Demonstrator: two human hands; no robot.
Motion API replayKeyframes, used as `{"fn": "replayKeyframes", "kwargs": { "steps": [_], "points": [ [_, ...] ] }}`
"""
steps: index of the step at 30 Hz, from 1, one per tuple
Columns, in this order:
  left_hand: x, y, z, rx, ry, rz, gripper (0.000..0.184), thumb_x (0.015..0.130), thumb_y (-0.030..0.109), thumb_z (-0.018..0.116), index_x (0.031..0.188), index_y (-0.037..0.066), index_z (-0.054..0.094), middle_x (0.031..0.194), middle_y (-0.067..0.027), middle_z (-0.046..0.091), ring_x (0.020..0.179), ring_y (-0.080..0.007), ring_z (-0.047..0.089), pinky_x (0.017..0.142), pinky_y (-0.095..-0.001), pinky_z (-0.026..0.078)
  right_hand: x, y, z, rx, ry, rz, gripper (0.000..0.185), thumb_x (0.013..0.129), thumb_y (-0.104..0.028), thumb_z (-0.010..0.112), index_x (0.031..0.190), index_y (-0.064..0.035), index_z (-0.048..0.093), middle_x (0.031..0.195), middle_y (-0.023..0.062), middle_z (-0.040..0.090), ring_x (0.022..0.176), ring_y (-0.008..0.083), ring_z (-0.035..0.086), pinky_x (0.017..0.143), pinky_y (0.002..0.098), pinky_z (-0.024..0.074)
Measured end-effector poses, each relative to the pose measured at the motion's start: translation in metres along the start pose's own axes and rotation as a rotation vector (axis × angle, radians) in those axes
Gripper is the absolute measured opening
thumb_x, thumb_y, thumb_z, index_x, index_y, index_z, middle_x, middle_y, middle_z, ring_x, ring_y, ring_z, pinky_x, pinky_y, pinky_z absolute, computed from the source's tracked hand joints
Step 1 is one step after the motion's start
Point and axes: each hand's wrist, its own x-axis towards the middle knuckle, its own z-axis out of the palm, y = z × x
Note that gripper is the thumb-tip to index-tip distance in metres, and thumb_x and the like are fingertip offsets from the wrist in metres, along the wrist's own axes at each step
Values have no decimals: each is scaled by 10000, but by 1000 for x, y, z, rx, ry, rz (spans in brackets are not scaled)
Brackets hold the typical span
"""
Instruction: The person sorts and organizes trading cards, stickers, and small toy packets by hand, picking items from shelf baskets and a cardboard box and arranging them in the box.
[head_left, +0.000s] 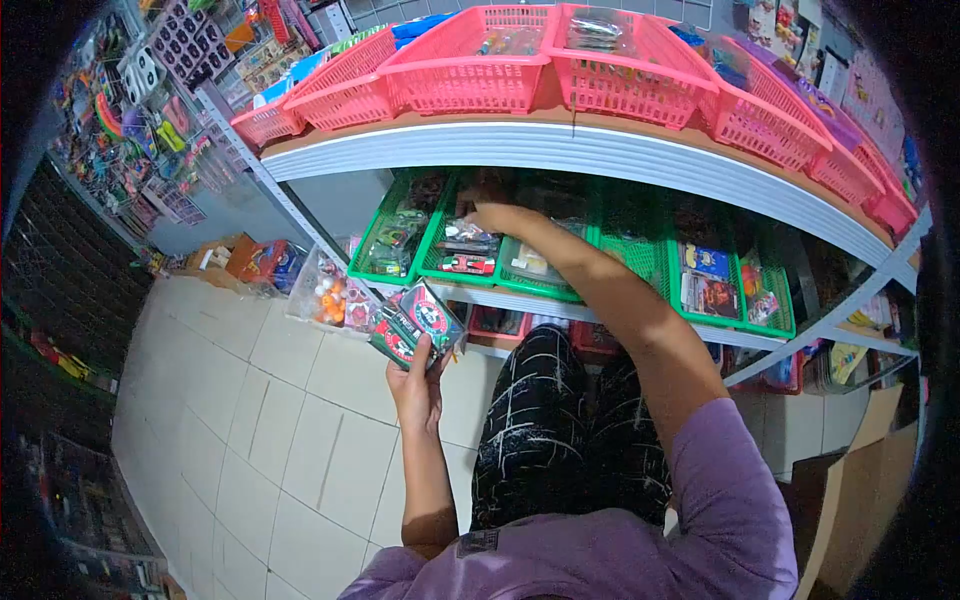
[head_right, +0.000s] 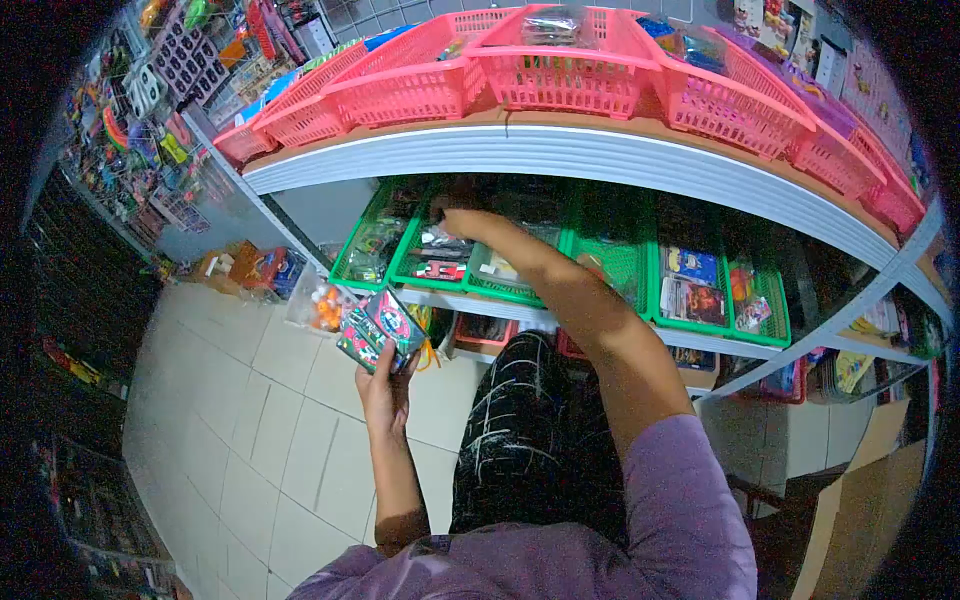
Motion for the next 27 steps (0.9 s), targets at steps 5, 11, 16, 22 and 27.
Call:
{"fn": "replayKeyframes", "kwargs": {
  "steps": [5,11,16,22,27],
  "points": [
    [1,-4,-2,24,3,-7,238,879,77,610,1089,-8,535,1032,-96,617,888,-193,636,760,-347,580,-5,-4,5,-7,40,14,195,715,-109,657,896,-44,630,953,214,604,931,346,572,807,426,446],
    [1,-7,4,15,-8,-7,204,877,66,611,1057,-9,553,994,-89,628,838,-177,644,722,-326,591,-9,-15,6,-3,194,4,249,774,-153,639,990,-32,613,998,224,612,996,346,581,836,412,448],
    [-1,-7,13,3,15,-1,205,879,68,608,1059,-15,555,1001,-96,630,828,-177,646,706,-318,593,-22,-27,-11,217,-197,0,453,698,-270,772,1057,-28,638,974,183,652,929,332,619,805,407,477],
    [0,-6,8,24,-1,-6,212,880,71,607,1067,-14,553,1005,-95,631,843,-181,646,716,-318,592,-24,-31,-1,10,-239,-5,575,602,-350,837,1022,-5,648,971,172,662,923,327,630,795,393,492],
    [0,-3,6,16,12,-2,231,879,72,609,1081,-18,543,1022,-96,622,851,-186,644,720,-317,592,-16,-24,6,60,-215,-4,449,618,-329,819,910,-24,667,893,161,669,871,303,644,745,399,498]
  ]
}}
